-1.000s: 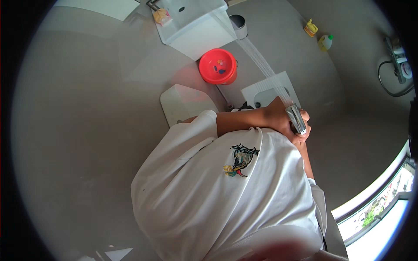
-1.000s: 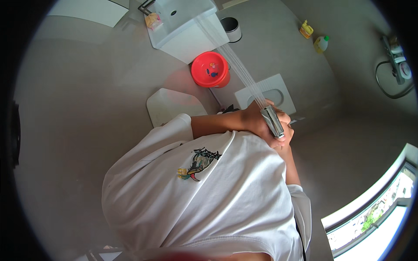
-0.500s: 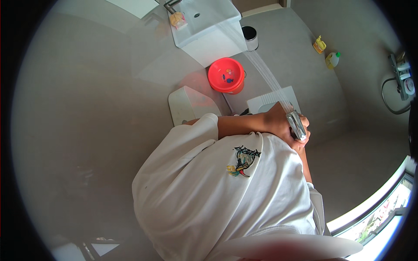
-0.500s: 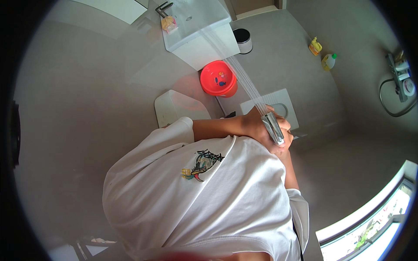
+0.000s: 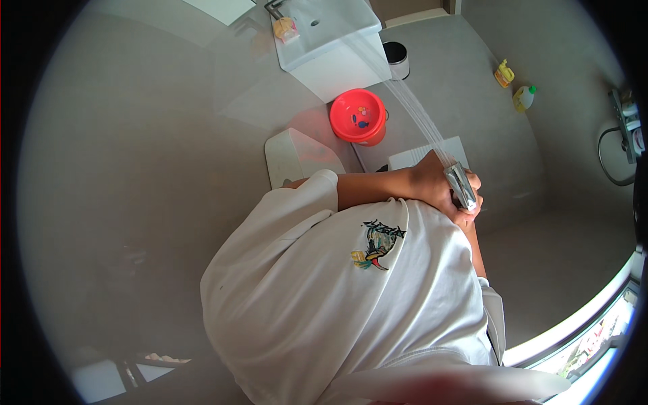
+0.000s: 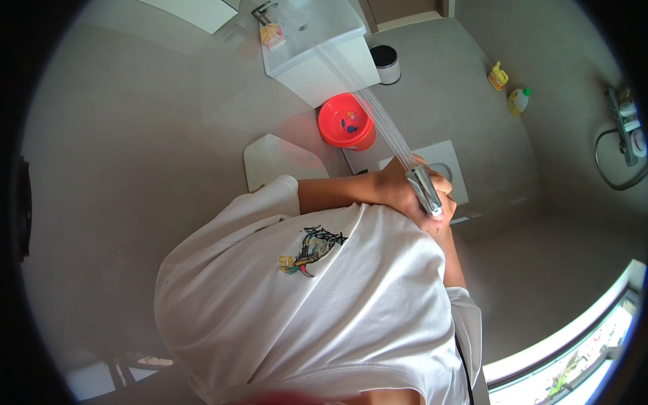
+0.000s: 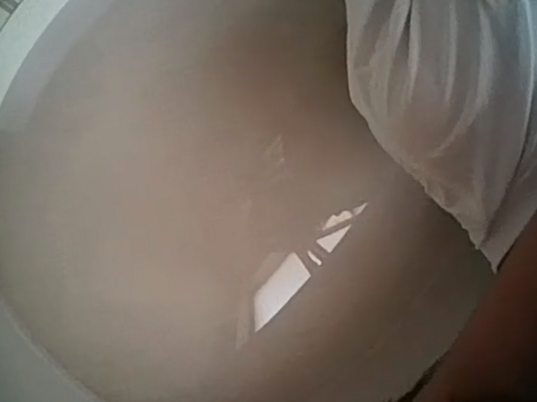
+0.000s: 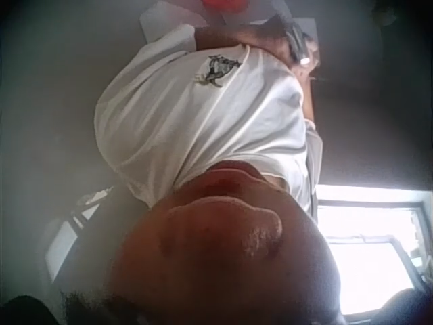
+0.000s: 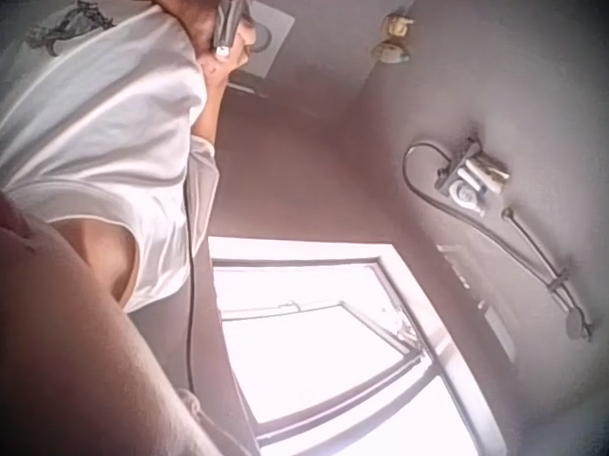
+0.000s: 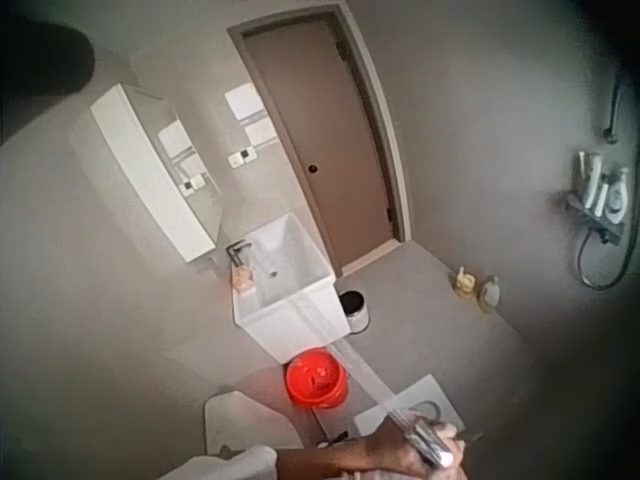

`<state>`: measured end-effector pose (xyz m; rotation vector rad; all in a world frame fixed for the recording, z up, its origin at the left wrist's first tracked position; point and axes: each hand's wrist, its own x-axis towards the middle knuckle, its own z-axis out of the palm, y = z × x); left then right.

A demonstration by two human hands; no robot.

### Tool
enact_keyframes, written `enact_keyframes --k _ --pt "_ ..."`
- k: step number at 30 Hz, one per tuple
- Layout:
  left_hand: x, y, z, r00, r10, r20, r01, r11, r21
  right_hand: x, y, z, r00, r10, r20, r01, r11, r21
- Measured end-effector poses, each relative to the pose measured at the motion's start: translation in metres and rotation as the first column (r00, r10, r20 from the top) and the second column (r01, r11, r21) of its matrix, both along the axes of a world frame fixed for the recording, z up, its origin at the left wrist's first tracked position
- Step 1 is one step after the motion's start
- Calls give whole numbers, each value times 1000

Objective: Cleaning a bathroom window with a cloth and rinsing the floor area with a bidet sprayer.

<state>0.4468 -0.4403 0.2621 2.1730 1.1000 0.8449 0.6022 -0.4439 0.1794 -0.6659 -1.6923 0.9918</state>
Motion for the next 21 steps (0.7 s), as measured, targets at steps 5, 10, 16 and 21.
enact_keyframes --k 5,10,16,21 --pt "0 1 -1 999 -6 40 5 1000 23 3 -2 -3 1000 -5 6 5 1000 -17" --pt "0 2 -2 998 -39 52 40 999 -16 1 -5 -4 999 -30 25 32 998 -47" --pt "5 4 -14 983 -24 180 24 1000 5 6 -9 -8 995 -77 57 82 993 -84" --pt "9 -3 -46 896 107 432 -2 971 -238 5 -16 7 990 -62 126 95 957 -275"
